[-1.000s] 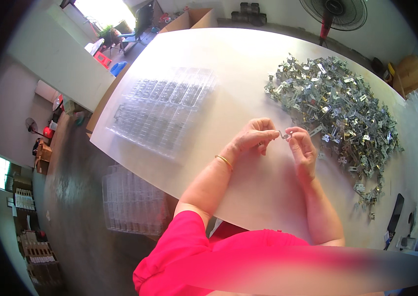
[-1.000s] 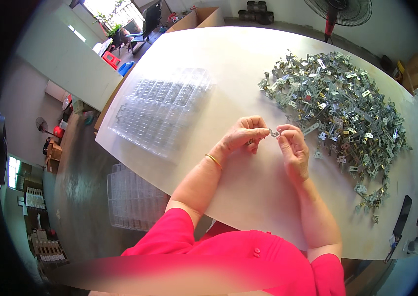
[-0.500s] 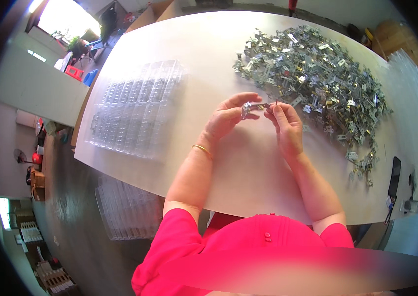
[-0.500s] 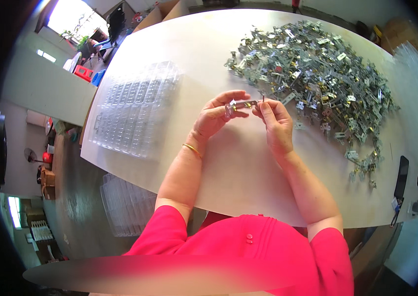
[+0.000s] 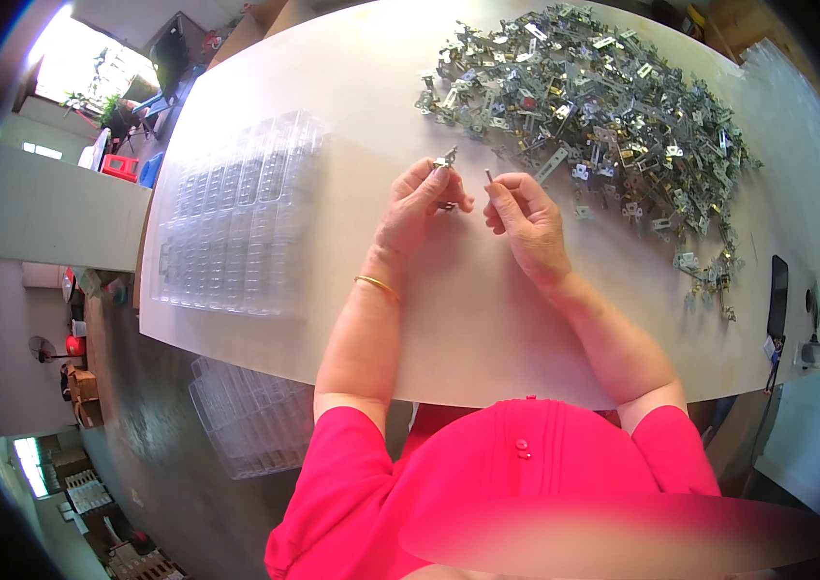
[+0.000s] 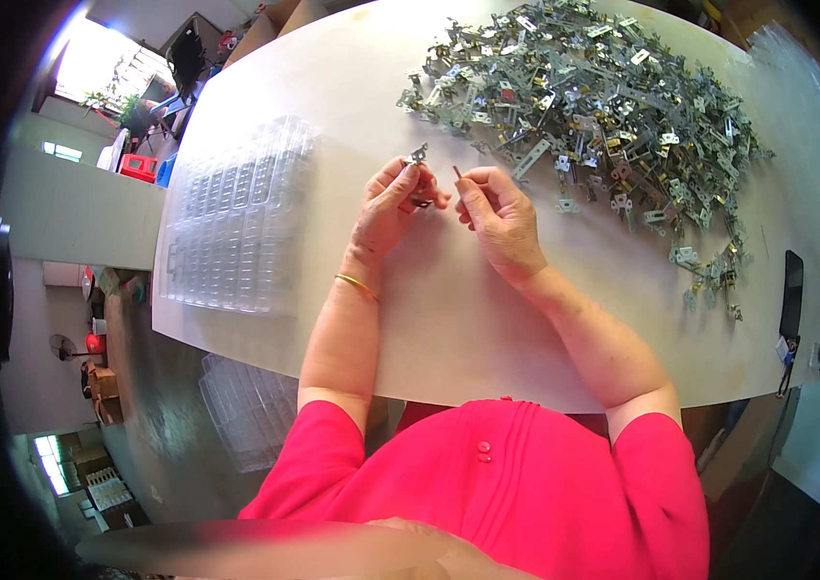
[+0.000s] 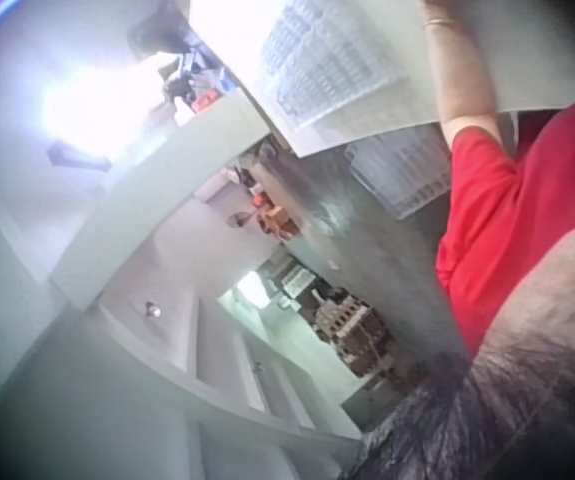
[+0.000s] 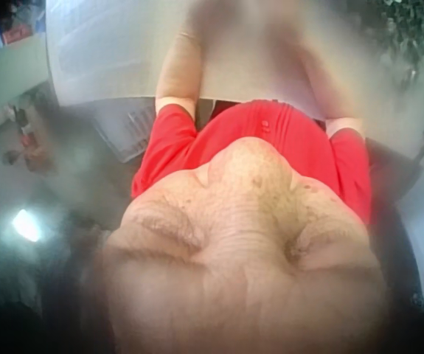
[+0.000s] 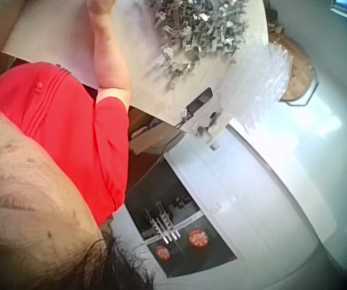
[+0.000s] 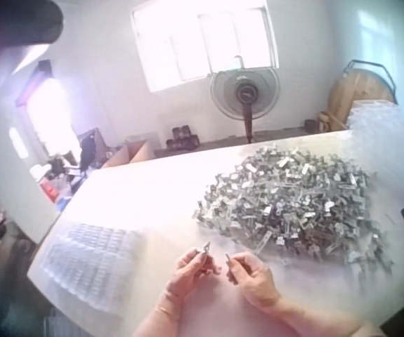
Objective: The person assembles metal components by hand, picking up a metal bracket and a pin, joining them together, and then placing the completed assembly into a plastic tray. This process is repeated for several pieces, occasionally moving the tray to reach empty slots.
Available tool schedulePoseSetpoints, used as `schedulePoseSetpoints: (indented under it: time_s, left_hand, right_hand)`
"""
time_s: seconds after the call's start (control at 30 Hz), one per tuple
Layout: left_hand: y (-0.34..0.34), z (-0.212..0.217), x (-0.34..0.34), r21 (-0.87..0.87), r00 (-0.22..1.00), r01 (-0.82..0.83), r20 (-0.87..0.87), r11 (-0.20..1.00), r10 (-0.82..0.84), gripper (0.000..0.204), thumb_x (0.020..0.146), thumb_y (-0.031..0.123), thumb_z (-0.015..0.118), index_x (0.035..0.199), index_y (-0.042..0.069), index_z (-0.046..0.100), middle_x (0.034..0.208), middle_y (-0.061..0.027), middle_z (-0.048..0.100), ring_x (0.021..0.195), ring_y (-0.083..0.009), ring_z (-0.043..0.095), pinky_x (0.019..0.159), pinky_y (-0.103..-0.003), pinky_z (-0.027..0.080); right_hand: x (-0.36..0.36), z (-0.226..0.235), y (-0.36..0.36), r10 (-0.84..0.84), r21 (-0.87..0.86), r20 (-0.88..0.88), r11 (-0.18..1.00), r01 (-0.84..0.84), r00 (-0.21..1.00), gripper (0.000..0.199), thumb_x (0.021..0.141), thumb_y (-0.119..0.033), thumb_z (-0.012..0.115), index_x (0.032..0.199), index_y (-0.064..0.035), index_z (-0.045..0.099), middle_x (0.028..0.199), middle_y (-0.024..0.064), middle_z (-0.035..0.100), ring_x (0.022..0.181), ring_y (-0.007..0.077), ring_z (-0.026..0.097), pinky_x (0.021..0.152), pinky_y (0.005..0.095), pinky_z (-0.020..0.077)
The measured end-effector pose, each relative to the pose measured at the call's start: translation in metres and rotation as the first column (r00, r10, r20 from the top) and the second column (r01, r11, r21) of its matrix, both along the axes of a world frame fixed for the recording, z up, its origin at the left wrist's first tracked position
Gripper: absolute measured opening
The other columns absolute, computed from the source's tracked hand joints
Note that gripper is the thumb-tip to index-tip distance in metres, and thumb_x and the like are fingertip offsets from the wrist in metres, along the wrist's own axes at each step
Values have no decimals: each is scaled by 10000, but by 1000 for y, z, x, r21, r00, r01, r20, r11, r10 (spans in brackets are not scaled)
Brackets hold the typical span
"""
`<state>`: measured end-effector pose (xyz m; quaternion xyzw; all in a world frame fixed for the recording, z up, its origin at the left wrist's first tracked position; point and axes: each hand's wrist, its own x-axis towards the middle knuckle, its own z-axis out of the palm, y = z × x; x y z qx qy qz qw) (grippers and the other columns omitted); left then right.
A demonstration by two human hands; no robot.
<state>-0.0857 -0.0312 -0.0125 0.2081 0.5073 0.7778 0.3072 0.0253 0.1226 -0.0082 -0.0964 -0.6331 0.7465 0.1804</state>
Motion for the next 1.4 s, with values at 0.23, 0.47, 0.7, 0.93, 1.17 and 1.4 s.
schedulePoseSetpoints:
  time_s: [0.23,0.47,0.7,0.93,1.17,1.4]
  left_hand:
    - [4,12,11,-182,1000,-15,9,983,17,229,997,286,604,920,71,626,742,26,567,632,-49,473,557,-201,371]
    - [3,11,9,-263,997,-20,-71,964,2,225,1007,263,581,922,60,625,738,13,568,574,-50,448,504,-198,345]
    - [2,12,9,-284,995,-25,-104,958,-5,205,1008,241,582,929,58,633,724,9,574,538,-38,427,478,-187,322]
    - [5,15,13,-442,957,-71,-283,894,-64,211,960,225,661,930,16,651,762,11,612,681,-50,530,603,-208,426]
    - [8,4,15,-398,919,-88,-386,913,-80,206,951,208,675,917,7,648,752,32,586,709,-49,530,625,-222,435]
    - [10,13,18,-415,955,7,-267,910,-129,211,943,212,689,913,7,650,757,36,573,698,-48,515,615,-226,427]
  right_hand:
    - [4,6,-1,42,66,16,997,-43,999,137,997,-189,627,986,-53,643,725,-43,560,653,30,491,580,202,409]
    - [3,4,0,8,117,0,993,-8,1000,114,985,-157,637,975,-44,649,722,-52,551,663,31,480,586,214,412]
    - [2,2,1,-26,213,3,977,25,1000,109,966,-143,657,1004,-43,638,709,-46,557,644,37,474,586,227,421]
    - [2,2,-1,-40,172,-22,984,43,999,138,954,-117,657,1072,-62,612,692,-17,576,643,47,505,589,236,435]
    - [1,-1,1,-62,387,-92,917,93,994,81,929,-94,672,999,-65,646,828,14,595,683,80,553,605,243,460]
    - [0,-1,4,-103,398,-230,897,190,968,57,923,-104,690,966,-77,666,938,12,535,720,84,503,627,233,450]
